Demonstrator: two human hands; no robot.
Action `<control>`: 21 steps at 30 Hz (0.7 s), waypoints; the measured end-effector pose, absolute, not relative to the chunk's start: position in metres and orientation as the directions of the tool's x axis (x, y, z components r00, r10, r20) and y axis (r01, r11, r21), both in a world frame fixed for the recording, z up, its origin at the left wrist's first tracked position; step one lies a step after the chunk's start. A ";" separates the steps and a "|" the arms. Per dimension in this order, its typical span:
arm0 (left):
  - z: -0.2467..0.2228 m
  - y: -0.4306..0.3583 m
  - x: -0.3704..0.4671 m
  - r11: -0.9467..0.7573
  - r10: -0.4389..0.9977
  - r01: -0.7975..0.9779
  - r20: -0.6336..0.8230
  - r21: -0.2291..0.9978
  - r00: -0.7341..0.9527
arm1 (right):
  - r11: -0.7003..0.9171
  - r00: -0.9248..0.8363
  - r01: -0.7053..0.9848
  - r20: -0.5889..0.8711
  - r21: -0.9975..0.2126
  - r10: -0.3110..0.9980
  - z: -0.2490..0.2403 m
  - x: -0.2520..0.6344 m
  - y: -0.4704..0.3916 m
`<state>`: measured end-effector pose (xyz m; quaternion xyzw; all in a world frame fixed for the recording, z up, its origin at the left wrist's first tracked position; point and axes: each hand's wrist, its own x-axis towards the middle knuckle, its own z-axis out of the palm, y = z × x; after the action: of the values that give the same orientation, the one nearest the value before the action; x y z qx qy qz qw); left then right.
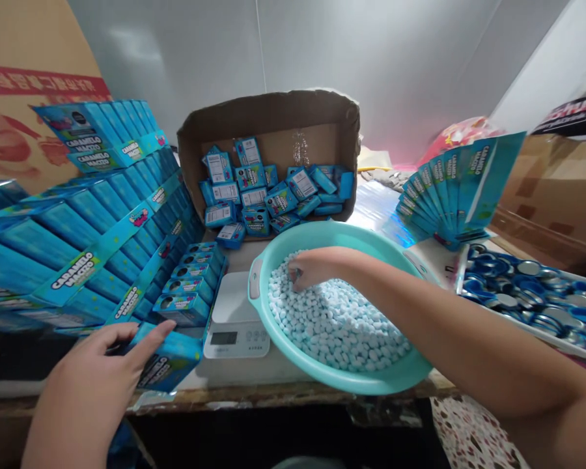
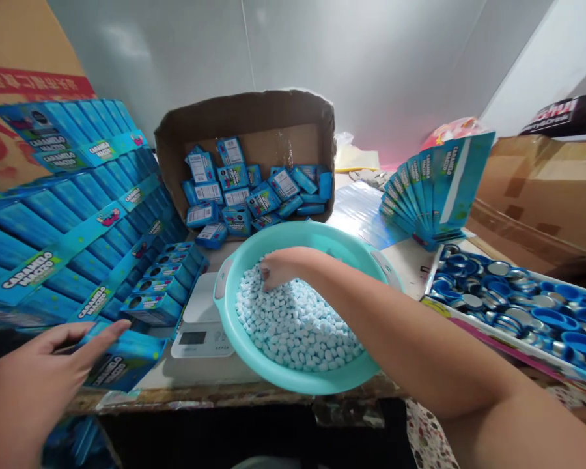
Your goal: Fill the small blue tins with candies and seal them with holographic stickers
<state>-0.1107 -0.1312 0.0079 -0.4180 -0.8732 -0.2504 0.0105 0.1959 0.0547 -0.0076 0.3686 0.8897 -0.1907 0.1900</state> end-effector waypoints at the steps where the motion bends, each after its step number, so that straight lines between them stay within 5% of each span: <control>1: 0.010 -0.130 -0.111 0.535 0.729 0.714 0.180 0.451 -0.660 | 0.657 -0.657 0.727 -0.479 -0.200 0.582 -0.006 0.196 0.054; 4: 0.013 -0.126 -0.106 0.551 0.746 0.643 0.033 0.531 -0.665 | 0.665 -0.669 0.718 -0.471 -0.206 0.575 -0.001 0.198 0.052; 12: -0.005 -0.135 -0.114 0.409 0.815 0.650 0.065 0.641 -0.576 | 0.641 -0.660 0.737 -0.434 -0.214 0.613 -0.002 0.198 0.049; 18: -0.019 -0.148 -0.142 0.304 0.863 0.849 0.253 0.433 -0.438 | 0.617 -0.661 0.745 -0.400 -0.252 0.635 -0.003 0.200 0.051; 21: -0.014 -0.152 -0.147 0.253 0.909 0.907 0.237 0.338 -0.342 | 0.605 -0.650 0.756 -0.402 -0.250 0.645 -0.002 0.200 0.050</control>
<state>-0.1473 -0.1522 -0.0142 -0.5735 -0.7916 -0.2109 -0.0031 0.1999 0.0503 -0.0023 0.3956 0.8854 -0.2024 0.1365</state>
